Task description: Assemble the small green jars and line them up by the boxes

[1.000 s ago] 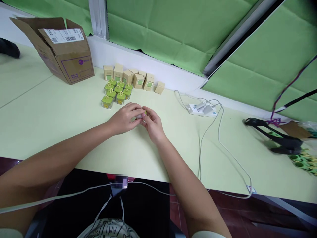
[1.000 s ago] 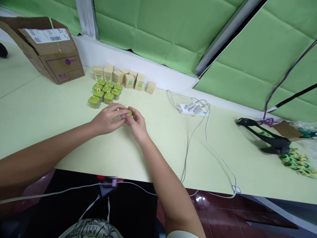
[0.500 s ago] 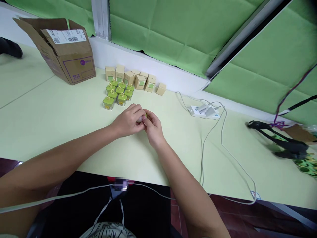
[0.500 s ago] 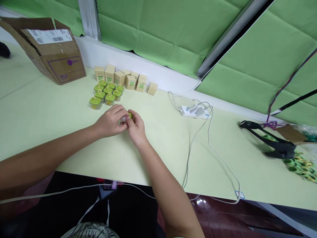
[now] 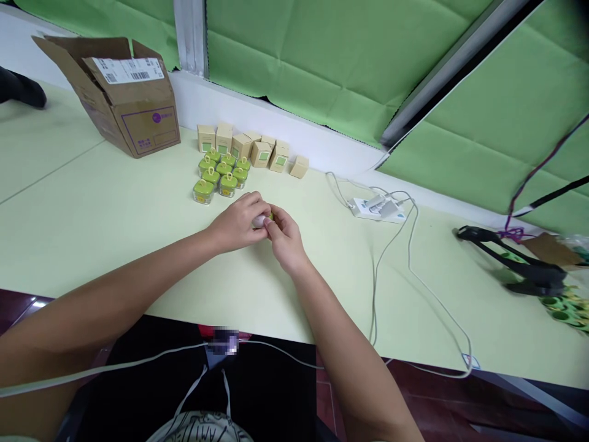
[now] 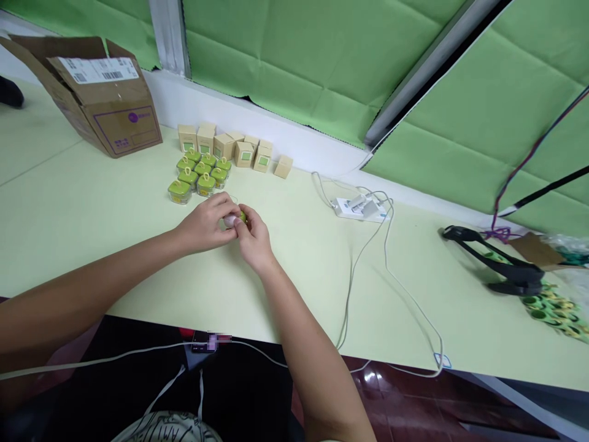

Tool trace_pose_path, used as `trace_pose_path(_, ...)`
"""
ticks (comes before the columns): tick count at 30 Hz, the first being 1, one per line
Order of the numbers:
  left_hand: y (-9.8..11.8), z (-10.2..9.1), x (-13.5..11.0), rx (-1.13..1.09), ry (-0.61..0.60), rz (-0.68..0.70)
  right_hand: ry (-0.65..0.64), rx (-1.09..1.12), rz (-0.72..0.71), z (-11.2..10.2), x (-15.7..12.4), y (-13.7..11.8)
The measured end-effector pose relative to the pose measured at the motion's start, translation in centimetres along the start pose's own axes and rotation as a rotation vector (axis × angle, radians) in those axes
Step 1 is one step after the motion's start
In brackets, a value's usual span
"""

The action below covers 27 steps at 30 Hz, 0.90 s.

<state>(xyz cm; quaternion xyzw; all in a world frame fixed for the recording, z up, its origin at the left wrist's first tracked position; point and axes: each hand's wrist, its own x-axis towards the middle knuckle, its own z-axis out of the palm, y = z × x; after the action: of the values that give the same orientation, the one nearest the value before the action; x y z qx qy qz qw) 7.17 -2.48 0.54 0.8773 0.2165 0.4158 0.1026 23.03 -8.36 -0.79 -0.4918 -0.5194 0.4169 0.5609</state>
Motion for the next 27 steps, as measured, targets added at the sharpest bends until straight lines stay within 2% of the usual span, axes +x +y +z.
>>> trace_pose_path(6, 0.3, 1.0, -0.1, 0.039, 0.051, 0.014, 0.021, -0.051, -0.033, 0.7, -0.3, -0.5)
trace_pose_path(12, 0.5, 0.8, -0.3, 0.03, 0.048, 0.034, 0.051, -0.031, -0.031, 0.3, -0.2, -0.6)
trace_pose_path(16, -0.1, 0.6, -0.5, -0.043, 0.016, 0.061, 0.061, 0.103, 0.04, -0.2, 0.1, -0.6)
trace_pose_path(22, -0.9, 0.2, -0.4, -0.176, 0.022, 0.023, 0.053, 0.303, 0.164, -1.1, 0.5, -1.1)
trace_pose_path(27, -1.1, -0.1, -0.4, -0.202, 0.071, -0.068, 0.084, 0.376, 0.26, -2.4, 1.0, -1.5)
